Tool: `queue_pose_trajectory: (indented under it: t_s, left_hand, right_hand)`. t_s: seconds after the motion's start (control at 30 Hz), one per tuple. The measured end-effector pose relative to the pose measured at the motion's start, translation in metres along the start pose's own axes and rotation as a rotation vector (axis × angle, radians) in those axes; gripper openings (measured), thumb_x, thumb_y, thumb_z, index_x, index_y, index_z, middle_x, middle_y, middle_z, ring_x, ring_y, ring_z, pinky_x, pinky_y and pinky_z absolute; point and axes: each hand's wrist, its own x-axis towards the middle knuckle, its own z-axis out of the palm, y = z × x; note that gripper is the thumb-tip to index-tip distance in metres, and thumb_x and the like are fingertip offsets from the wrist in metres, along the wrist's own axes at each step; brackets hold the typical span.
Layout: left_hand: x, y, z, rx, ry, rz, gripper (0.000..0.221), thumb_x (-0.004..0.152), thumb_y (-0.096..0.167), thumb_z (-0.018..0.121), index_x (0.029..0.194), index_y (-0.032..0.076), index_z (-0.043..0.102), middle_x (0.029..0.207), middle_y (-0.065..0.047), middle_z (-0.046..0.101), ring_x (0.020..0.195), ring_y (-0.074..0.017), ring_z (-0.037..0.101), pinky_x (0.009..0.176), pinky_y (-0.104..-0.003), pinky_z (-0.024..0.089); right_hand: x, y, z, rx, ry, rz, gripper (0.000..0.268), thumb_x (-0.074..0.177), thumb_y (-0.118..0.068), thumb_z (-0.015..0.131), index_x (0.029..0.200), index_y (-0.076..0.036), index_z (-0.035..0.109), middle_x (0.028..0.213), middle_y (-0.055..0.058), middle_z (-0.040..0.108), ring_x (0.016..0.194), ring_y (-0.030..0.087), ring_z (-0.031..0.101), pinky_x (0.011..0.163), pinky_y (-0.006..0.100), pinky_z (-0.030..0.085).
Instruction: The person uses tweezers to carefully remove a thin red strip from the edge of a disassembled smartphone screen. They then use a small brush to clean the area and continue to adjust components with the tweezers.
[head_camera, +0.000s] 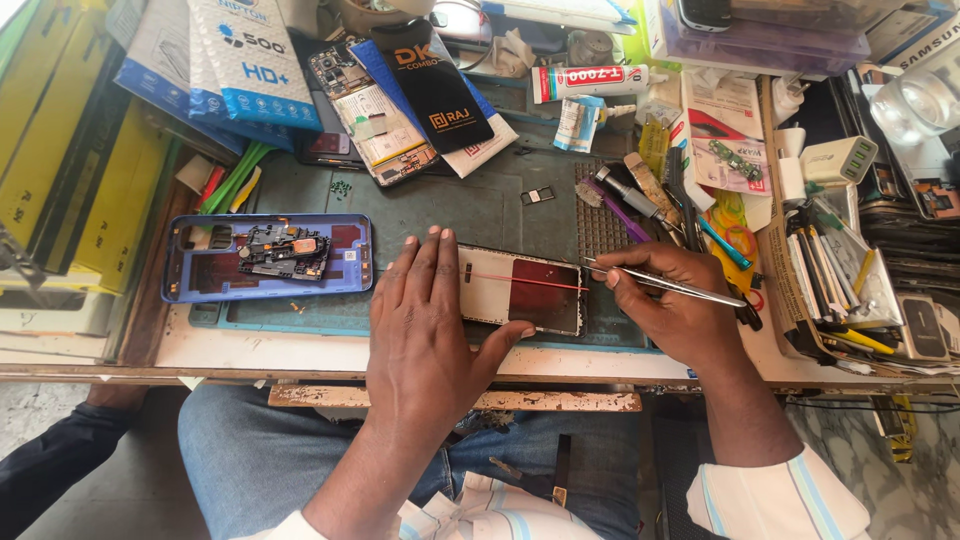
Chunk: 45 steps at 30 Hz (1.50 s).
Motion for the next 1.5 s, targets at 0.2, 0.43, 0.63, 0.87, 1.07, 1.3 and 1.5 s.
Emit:
queue_pose_trajectory:
  t_s: [0.2,0.43,0.63,0.87,1.07,1.3,1.5]
  left_hand:
    - [0.003,0.001,-0.002,0.038,-0.057,-0.023,0.102,0.080,0.064,0.073,0.145,-0.008,0.043,0.149,-0.027,0.047,0.144,-0.0407,0.037,0.118,-0.052,0.026]
    - [0.009,0.000,-0.003,0.031,-0.144,-0.040,0.106,0.078,0.067,0.073,0.144,-0.011,0.042,0.148,-0.031,0.045,0.143,-0.0419,0.035,0.117,-0.053,0.023]
    - [0.010,-0.002,-0.003,0.012,-0.136,-0.028,0.104,0.079,0.065,0.074,0.143,-0.012,0.043,0.147,-0.032,0.045,0.144,-0.0426,0.035,0.118,-0.052,0.024]
    - [0.010,-0.001,-0.005,0.014,-0.126,-0.023,0.103,0.078,0.063,0.075,0.141,-0.013,0.045,0.146,-0.032,0.046,0.142,-0.0435,0.037,0.117,-0.053,0.025]
    - [0.009,0.001,-0.008,-0.025,-0.086,-0.023,0.102,0.078,0.061,0.077,0.142,-0.013,0.046,0.147,-0.031,0.048,0.142,-0.0430,0.040,0.118,-0.053,0.027]
    - [0.008,-0.003,-0.003,0.027,-0.088,0.006,0.104,0.079,0.064,0.076,0.141,-0.014,0.045,0.143,-0.034,0.047,0.141,-0.0442,0.039,0.117,-0.054,0.026]
    - [0.005,-0.003,-0.004,-0.042,-0.064,-0.006,0.103,0.080,0.061,0.076,0.142,-0.014,0.044,0.147,-0.032,0.047,0.144,-0.0438,0.039,0.120,-0.052,0.026]
  right_hand:
    - [0.002,0.003,0.000,-0.057,0.007,0.061,0.021,0.093,-0.007,0.071,0.113,-0.002,0.075,0.096,0.009,0.080,0.083,0.010,0.073,0.070,0.023,0.057]
    - [0.008,0.009,0.002,-0.006,-0.031,0.048,0.018,0.093,-0.007,0.073,0.110,-0.002,0.076,0.100,0.010,0.081,0.090,0.012,0.076,0.076,0.024,0.060]
    - [0.015,-0.001,0.006,-0.118,-0.021,-0.035,0.017,0.091,-0.011,0.077,0.106,-0.006,0.078,0.100,0.008,0.081,0.090,0.014,0.078,0.080,0.028,0.061]
    - [0.020,-0.007,0.010,-0.175,-0.036,-0.102,0.015,0.091,-0.013,0.078,0.105,-0.007,0.079,0.100,0.007,0.081,0.092,0.014,0.078,0.082,0.029,0.060]
    - [0.019,-0.009,0.003,-0.133,-0.023,-0.006,0.015,0.091,-0.013,0.078,0.105,-0.007,0.079,0.095,0.006,0.081,0.082,0.011,0.072,0.074,0.027,0.057]
    - [0.033,-0.011,0.008,-0.179,-0.093,-0.164,0.017,0.088,-0.011,0.079,0.105,-0.009,0.079,0.096,0.007,0.080,0.087,0.013,0.076,0.077,0.028,0.060]
    - [0.052,-0.027,0.030,-0.173,-0.175,-0.189,0.018,0.087,-0.008,0.078,0.105,-0.008,0.079,0.095,0.008,0.079,0.087,0.015,0.076,0.076,0.029,0.058]
